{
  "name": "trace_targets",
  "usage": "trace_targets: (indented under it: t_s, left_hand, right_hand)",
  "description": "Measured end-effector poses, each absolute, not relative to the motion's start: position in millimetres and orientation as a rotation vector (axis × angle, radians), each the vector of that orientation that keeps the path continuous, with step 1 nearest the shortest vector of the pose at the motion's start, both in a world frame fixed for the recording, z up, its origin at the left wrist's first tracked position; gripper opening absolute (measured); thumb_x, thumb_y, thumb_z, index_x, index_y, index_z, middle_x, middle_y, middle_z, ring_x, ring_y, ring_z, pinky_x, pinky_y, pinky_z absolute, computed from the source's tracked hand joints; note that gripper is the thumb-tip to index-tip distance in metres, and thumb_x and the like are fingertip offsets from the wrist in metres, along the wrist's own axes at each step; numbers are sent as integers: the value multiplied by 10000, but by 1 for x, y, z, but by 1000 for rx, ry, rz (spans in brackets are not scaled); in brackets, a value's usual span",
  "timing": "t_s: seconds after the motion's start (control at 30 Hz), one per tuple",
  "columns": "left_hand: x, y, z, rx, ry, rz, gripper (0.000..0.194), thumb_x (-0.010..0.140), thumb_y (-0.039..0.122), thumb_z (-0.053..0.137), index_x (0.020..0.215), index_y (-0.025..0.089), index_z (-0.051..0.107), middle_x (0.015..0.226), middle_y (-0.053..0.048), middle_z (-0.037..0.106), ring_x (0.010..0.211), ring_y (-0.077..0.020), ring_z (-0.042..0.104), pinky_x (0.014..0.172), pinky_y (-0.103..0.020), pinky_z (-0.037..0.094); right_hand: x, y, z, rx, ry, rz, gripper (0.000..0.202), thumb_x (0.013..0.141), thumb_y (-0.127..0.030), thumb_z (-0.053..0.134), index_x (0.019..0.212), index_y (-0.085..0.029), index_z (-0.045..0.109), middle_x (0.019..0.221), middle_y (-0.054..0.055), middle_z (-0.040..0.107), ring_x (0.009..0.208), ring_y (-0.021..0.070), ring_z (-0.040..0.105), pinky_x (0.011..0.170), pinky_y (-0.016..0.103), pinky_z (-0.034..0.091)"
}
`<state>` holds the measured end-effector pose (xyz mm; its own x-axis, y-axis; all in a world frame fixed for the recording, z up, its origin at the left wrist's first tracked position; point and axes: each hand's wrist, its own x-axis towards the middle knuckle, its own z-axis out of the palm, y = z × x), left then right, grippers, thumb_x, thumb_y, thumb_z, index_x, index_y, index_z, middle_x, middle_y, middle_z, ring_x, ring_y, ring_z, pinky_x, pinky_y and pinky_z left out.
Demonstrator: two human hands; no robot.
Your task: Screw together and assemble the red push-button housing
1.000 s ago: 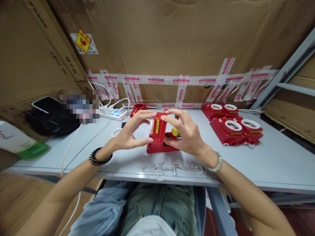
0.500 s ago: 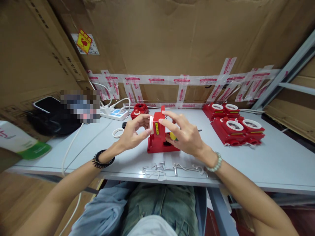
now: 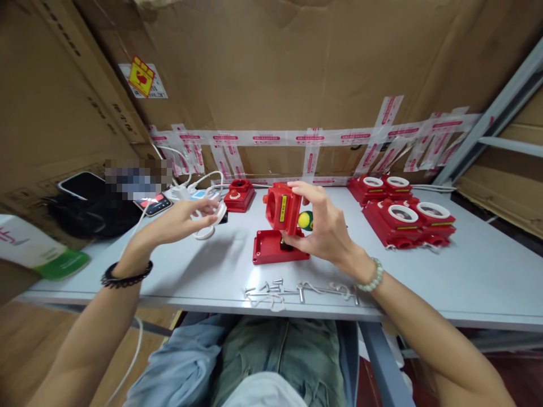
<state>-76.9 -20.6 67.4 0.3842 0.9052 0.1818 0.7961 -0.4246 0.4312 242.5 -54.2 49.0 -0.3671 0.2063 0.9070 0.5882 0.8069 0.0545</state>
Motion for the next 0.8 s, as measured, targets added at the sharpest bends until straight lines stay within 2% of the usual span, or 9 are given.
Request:
trace_targets:
  t_s: [0.13,0.33,0.47,0.57,0.63,0.8]
  left_hand:
    - [-119,-16,54,2361,1780,175,541,782,546,526,1138,162,665,994,-93,717,888,-271,671,790,-341,495]
    - [-140,-9,34,2383,1732,69,589,700,515,585,1185,187,653,1097,-99,688,974,-284,661,863,-350,504]
    - [-135,-11,35,2439,1700,216,680,716,567,609,1267,171,564,1182,-128,630,1069,-303,617,946,-404,490]
    - [-106,-24,46,2577,1457,531,592,857,558,531,1335,212,479,1378,-124,519,1245,-295,518,1055,-440,426]
    - [-76,-34,55,2630,1213,751,627,893,513,549,1424,238,362,1479,-118,427,1332,-282,449,1097,-440,397]
    - [-8,-40,66,2688,750,815,809,851,501,654,1505,277,234,1546,-120,349,1387,-308,392,1137,-458,359]
  right_hand:
    - [240,-58,48,-641,-1904,-451,866,631,-269,821,1359,-210,356,1243,165,587,1117,309,633,853,440,585]
    - [238,-60,47,-675,-1898,-459,838,633,-284,821,1346,-222,385,1210,154,605,1039,292,650,756,406,605]
    - [238,-58,48,-655,-1893,-443,829,629,-291,819,1340,-226,398,1200,131,595,1047,285,647,825,428,601]
    - [238,-58,50,-645,-1895,-242,821,616,-290,830,1314,-222,403,1205,115,569,1097,270,633,923,417,576]
    - [238,-59,51,-675,-1879,-98,790,616,-315,839,1276,-226,415,1189,102,562,1108,261,629,961,405,557]
    - [245,-57,53,-776,-1903,230,764,611,-396,854,1214,-237,413,1192,106,587,1076,254,651,901,382,572]
